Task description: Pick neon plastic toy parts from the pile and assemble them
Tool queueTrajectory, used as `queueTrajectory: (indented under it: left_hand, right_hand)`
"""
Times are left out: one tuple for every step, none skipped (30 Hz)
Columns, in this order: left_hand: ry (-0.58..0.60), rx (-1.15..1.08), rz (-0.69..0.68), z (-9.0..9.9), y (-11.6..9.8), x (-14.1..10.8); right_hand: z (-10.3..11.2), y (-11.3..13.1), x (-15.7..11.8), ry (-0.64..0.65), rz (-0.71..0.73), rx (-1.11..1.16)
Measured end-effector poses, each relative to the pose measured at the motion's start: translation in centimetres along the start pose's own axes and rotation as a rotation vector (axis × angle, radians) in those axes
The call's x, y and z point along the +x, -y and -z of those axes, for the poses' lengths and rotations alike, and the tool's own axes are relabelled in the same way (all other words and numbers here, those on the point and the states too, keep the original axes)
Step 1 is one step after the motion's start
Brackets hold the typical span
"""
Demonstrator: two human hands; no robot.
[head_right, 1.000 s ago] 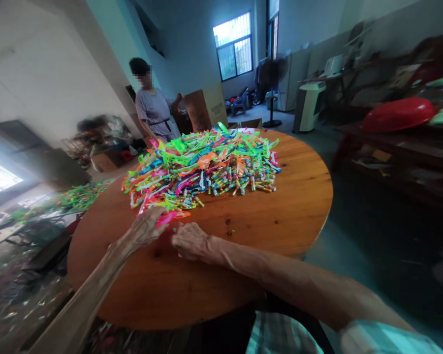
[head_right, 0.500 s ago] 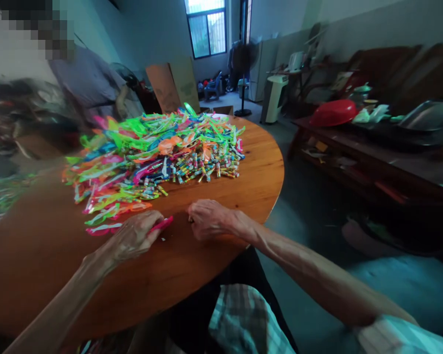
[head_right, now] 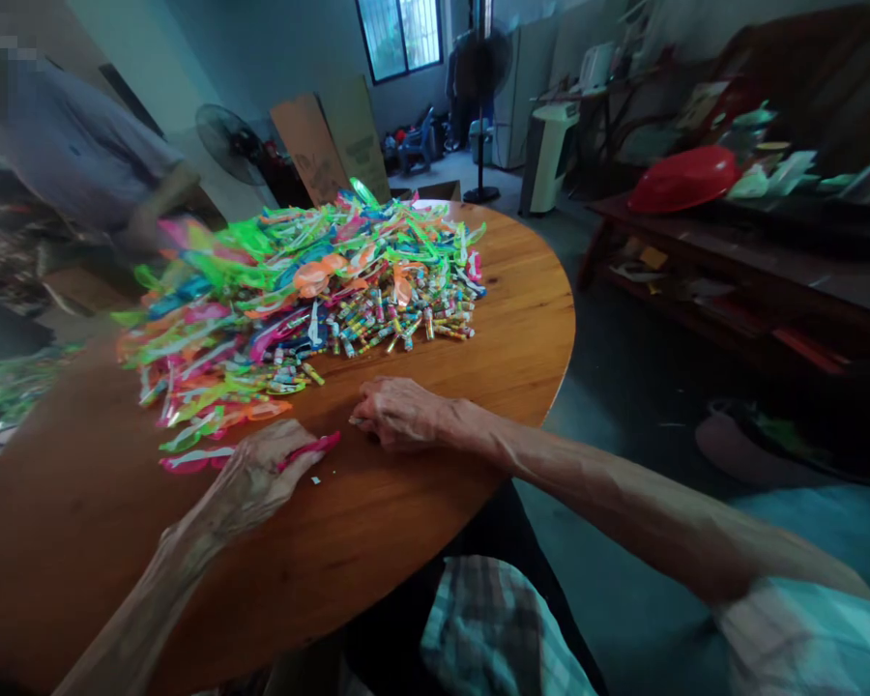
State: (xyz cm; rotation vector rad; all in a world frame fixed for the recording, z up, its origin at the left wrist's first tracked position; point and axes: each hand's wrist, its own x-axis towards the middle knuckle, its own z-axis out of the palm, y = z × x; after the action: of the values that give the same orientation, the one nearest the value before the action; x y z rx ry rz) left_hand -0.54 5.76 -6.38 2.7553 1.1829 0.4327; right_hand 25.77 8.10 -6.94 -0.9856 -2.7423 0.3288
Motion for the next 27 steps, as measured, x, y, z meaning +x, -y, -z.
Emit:
queueTrajectory:
  left_hand:
    - [-0.003, 0.012, -0.018, -0.1, 0.0, 0.0]
    - [-0.005, 0.026, -0.033, -0.1, 0.0, 0.1]
    - [-0.010, 0.041, -0.049, -0.2, 0.1, 0.1]
    - [-0.011, 0.055, -0.067, -0.3, 0.1, 0.2]
    - [-0.012, 0.064, -0.084, -0.4, 0.2, 0.2]
    - [-0.015, 0.067, -0.101, -0.5, 0.3, 0.2]
    - [-0.018, 0.064, -0.116, -0.5, 0.4, 0.3]
    - [-0.017, 0.059, -0.126, -0.6, 0.5, 0.3]
    - [-0.016, 0.054, -0.133, -0.7, 0.5, 0.4]
    - [-0.020, 0.048, -0.136, -0.7, 0.5, 0.4]
    - [-0.028, 0.042, -0.137, -0.7, 0.5, 0.5]
    - [-0.035, 0.034, -0.138, -0.7, 0.4, 0.5]
    - [-0.044, 0.027, -0.138, -0.7, 0.4, 0.6]
    - [-0.053, 0.019, -0.140, -0.7, 0.3, 0.6]
    - [-0.061, 0.012, -0.144, -0.7, 0.2, 0.6]
    - [-0.065, 0.007, -0.148, -0.7, 0.1, 0.6]
    - [-0.068, 0.004, -0.153, -0.8, 0.1, 0.6]
    - [-0.074, 0.004, -0.157, -0.9, 0.0, 0.6]
    - [-0.078, 0.007, -0.163, -0.9, 0.0, 0.6]
    - [-0.082, 0.009, -0.164, -1.1, 0.0, 0.5]
    - [-0.090, 0.007, -0.166, -1.2, -0.1, 0.5]
    - [-0.101, 0.001, -0.168, -1.3, -0.1, 0.5]
    - [-0.115, -0.012, -0.169, -1.3, -0.2, 0.5]
    - [-0.130, -0.031, -0.169, -1.4, -0.3, 0.4]
    - [-0.148, -0.053, -0.167, -1.4, -0.3, 0.4]
    - [-0.162, -0.076, -0.166, -1.4, -0.4, 0.4]
    - [-0.167, -0.099, -0.164, -1.4, -0.5, 0.3]
  right_hand:
    - [0.0, 0.2, 0.1, 0.009, 0.013, 0.001]
    - [-0.1, 0.4, 0.2, 0.012, 0.025, 0.008]
    - [-0.1, 0.6, 0.2, 0.006, 0.036, 0.021]
    - [0.0, 0.7, 0.1, -0.008, 0.042, 0.040]
    - [0.0, 0.9, 0.0, -0.025, 0.047, 0.063]
    - [0.0, 1.0, -0.1, -0.040, 0.044, 0.085]
    - [0.0, 1.0, -0.2, -0.052, 0.036, 0.101]
    - [0.0, 1.0, -0.2, -0.057, 0.028, 0.111]
    - [0.0, 1.0, -0.2, -0.060, 0.024, 0.118]
    - [-0.1, 0.9, -0.2, -0.061, 0.023, 0.120]
    - [-0.2, 0.7, -0.2, -0.061, 0.029, 0.116]
    - [-0.4, 0.6, -0.1, -0.059, 0.042, 0.108]
    - [-0.6, 0.4, -0.1, -0.056, 0.055, 0.095]
    - [-0.9, 0.3, -0.1, -0.053, 0.068, 0.080]
    - [-1.1, 0.2, -0.1, -0.055, 0.077, 0.062]
    - [-1.3, 0.1, -0.2, -0.060, 0.081, 0.043]
    - [-1.5, 0.1, -0.3, -0.065, 0.085, 0.026]
    - [-1.7, 0.0, -0.3, -0.072, 0.091, 0.010]
    - [-1.9, 0.0, -0.4, -0.078, 0.102, -0.002]
    - [-2.1, 0.0, -0.4, -0.082, 0.120, -0.006]
    - [-2.3, 0.0, -0.5, -0.090, 0.135, -0.005]
    - [-2.4, 0.0, -0.5, -0.099, 0.152, 0.006]
    - [-2.6, 0.0, -0.4, -0.110, 0.162, 0.020]
    - [-2.7, 0.0, -0.4, -0.122, 0.169, 0.036]
    - [-2.8, 0.1, -0.4, -0.134, 0.175, 0.052]
    - [-2.8, 0.2, -0.4, -0.147, 0.182, 0.065]
    - [-2.7, 0.4, -0.4, -0.158, 0.191, 0.075]
